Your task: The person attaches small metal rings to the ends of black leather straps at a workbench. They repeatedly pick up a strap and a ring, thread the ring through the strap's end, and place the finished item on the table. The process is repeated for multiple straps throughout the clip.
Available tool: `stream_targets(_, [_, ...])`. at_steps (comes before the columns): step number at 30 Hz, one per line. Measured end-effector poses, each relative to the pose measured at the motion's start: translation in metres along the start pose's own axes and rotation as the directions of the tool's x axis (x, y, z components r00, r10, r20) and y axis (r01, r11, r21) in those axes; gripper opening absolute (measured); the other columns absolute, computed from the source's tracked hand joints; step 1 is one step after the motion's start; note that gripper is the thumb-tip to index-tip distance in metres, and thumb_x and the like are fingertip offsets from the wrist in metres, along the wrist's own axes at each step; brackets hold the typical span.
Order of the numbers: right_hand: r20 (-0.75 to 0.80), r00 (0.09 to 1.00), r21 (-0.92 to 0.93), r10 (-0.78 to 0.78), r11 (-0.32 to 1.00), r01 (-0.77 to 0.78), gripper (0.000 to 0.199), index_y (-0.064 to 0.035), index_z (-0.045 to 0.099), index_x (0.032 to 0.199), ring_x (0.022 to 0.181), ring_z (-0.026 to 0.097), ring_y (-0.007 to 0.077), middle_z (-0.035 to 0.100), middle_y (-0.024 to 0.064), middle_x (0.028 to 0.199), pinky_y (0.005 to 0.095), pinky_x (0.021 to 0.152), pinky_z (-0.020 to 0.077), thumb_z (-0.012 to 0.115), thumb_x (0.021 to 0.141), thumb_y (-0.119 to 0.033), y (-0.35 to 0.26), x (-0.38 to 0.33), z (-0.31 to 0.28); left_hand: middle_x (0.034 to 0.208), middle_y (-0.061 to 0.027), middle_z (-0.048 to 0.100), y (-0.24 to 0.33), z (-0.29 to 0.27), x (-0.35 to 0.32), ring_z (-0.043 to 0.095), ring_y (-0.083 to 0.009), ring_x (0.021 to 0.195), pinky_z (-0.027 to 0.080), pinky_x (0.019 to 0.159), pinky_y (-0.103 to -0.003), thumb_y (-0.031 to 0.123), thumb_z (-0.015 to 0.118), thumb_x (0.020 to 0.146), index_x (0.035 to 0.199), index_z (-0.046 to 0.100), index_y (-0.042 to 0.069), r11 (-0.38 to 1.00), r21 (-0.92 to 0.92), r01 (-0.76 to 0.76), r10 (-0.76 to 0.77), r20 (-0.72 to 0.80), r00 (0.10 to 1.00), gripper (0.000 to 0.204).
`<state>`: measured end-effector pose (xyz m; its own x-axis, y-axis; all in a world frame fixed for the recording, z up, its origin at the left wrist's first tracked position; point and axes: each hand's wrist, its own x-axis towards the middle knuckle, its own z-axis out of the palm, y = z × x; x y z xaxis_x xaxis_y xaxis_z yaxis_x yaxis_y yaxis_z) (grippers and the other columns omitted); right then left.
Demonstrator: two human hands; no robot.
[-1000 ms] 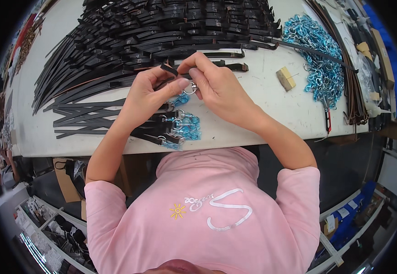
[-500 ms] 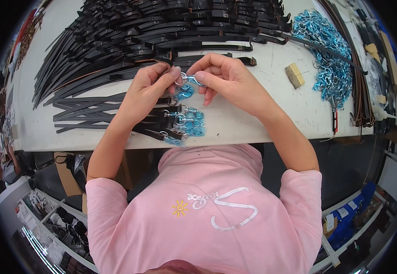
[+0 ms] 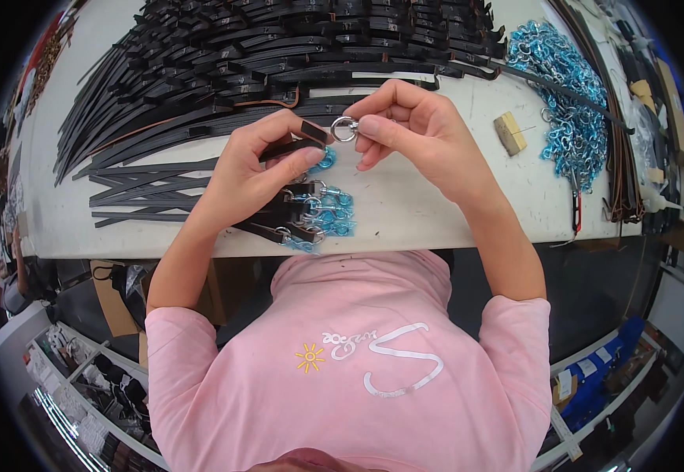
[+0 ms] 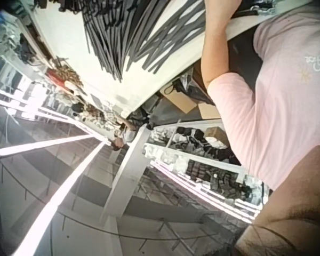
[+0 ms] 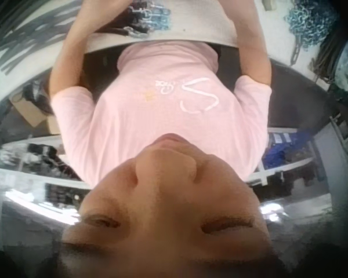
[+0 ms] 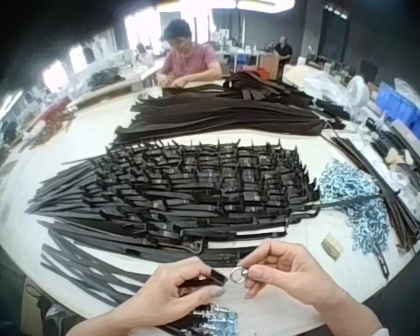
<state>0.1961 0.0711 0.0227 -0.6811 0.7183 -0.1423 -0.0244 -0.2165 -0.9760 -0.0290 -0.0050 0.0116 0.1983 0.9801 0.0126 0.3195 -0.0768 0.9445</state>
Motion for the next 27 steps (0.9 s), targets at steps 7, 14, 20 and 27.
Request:
stream_targets(7, [0.023, 1.0, -0.115, 0.008, 0.993, -0.006, 0.019, 0.0032, 0.058, 0.105, 0.076, 0.064, 0.011, 0.065, 0.0072, 0.089, 0.0243, 0.071, 0.0558, 0.063, 0.094, -0.011, 0.006, -0.003, 0.019, 0.079, -0.0067, 0.059, -0.004, 0.005, -0.007, 0.055, -0.0201, 0.066, 0.045, 0.057, -0.029, 0.001, 0.071, 0.078, 0.1, 0.068, 0.003, 0.891, 0.368, -0.264, 0.293, -0.023, 0.956, 0.023])
stream_targets(14, [0.104, 0.977, 0.065, 0.188, 0.979, -0.195, 0.02, 0.0019, 0.057, 0.106, 0.076, 0.066, 0.0126, 0.066, 0.0091, 0.086, 0.0257, 0.073, 0.0561, 0.062, 0.095, -0.015, 0.013, -0.004, 0.016, 0.079, -0.0034, 0.059, -0.002, 0.007, -0.015, 0.054, -0.0168, 0.062, 0.043, 0.053, -0.028, 0.006, 0.077, 0.074, 0.105, 0.069, 0.008, 0.915, 0.304, -0.266, 0.304, -0.084, 0.949, 0.032])
stream_targets(20, [0.069, 0.987, 0.124, 0.148, 0.98, -0.156, 0.021, 0.0003, 0.055, 0.11, 0.078, 0.069, 0.0157, 0.069, 0.011, 0.086, 0.0272, 0.075, 0.0568, 0.06, 0.096, -0.015, 0.008, -0.012, 0.024, 0.082, -0.0018, 0.061, 0.002, 0.003, -0.019, 0.057, -0.0091, 0.071, 0.041, 0.055, -0.022, 0.006, 0.079, 0.074, 0.105, 0.07, 0.007, 0.991, 0.085, -0.103, 0.11, -0.09, 0.99, 0.031])
stream_targets(27, [0.052, 0.996, 0.063, 0.073, 0.995, -0.076, 0.026, 0.0004, 0.053, 0.116, 0.083, 0.069, 0.0148, 0.07, 0.0122, 0.088, 0.0277, 0.078, 0.0554, 0.06, 0.095, -0.013, 0.008, -0.022, 0.023, 0.087, -0.0008, 0.062, -0.003, 0.01, -0.017, 0.056, -0.0068, 0.078, 0.04, 0.056, -0.02, 0.007, 0.08, 0.075, 0.105, 0.07, 0.005, 0.988, -0.075, -0.132, 0.126, -0.087, 0.988, 0.032])
